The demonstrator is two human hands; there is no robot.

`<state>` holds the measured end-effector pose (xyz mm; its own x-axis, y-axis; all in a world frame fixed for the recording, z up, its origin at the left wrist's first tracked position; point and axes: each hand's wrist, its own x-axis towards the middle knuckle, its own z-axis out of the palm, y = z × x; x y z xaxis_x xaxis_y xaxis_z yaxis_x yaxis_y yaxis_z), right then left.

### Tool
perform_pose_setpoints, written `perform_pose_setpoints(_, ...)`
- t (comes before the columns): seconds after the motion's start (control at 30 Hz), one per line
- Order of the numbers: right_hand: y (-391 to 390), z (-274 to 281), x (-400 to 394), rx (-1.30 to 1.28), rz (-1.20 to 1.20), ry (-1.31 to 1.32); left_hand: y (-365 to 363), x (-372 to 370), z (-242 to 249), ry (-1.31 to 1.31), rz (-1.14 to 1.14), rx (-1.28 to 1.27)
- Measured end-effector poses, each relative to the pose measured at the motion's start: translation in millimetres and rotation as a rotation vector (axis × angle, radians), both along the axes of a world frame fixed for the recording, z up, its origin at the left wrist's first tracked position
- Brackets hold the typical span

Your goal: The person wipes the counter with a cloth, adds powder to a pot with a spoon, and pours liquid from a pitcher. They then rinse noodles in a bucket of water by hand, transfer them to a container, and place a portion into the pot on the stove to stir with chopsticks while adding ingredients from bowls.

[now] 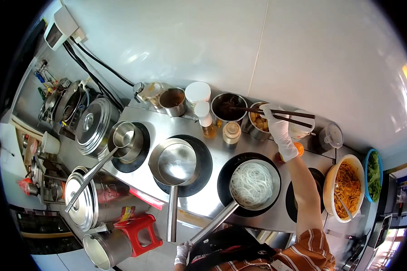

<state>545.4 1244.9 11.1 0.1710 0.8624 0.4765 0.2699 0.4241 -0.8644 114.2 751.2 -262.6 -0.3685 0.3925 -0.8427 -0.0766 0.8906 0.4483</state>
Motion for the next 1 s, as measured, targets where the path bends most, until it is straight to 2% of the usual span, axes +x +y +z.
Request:
perform_pose_setpoints(0.03,-3,2,1,0.002,-0.005,0.0,3,-1,1,-0.016,0.009,-0.001)
perform_pose_setpoints(0.1,-10,4,0,-0.025,0.011,0.17,7,0,2,-0.032,0.021,0.007)
perform_pose_setpoints(0.13,-19,22,-6,-0.036,-0.006,0.161,8,0,3,-0.027,0.0,0.017)
perform_pose_setpoints(0.23,-21,22,-6,-0.024,0.01,0.258,7,-2,5,-0.034,-0.017,0.022)
perform_pose_setpoints(0.37,-28,33,-8,0.002,-0.023,0.128,0,-4,-5,-0.029,-0.006,0.021)
perform_pose_setpoints(0.5,-35,37,-11,0.023,-0.045,0.139,-8,-9,-15,-0.034,-0.021,0.017)
perform_pose_setpoints(0.57,-34,37,-12,0.042,0.021,0.28,-10,-11,-13,-0.039,-0.014,0.009)
perform_pose_setpoints(0.67,-38,40,-12,0.033,-0.007,0.157,-12,-14,-12,-0.052,-0.001,0.005)
perform_pose_setpoints(1.0,-43,41,-21,0.131,-0.022,0.166,-18,-28,-23,-0.09,0.023,0.018)
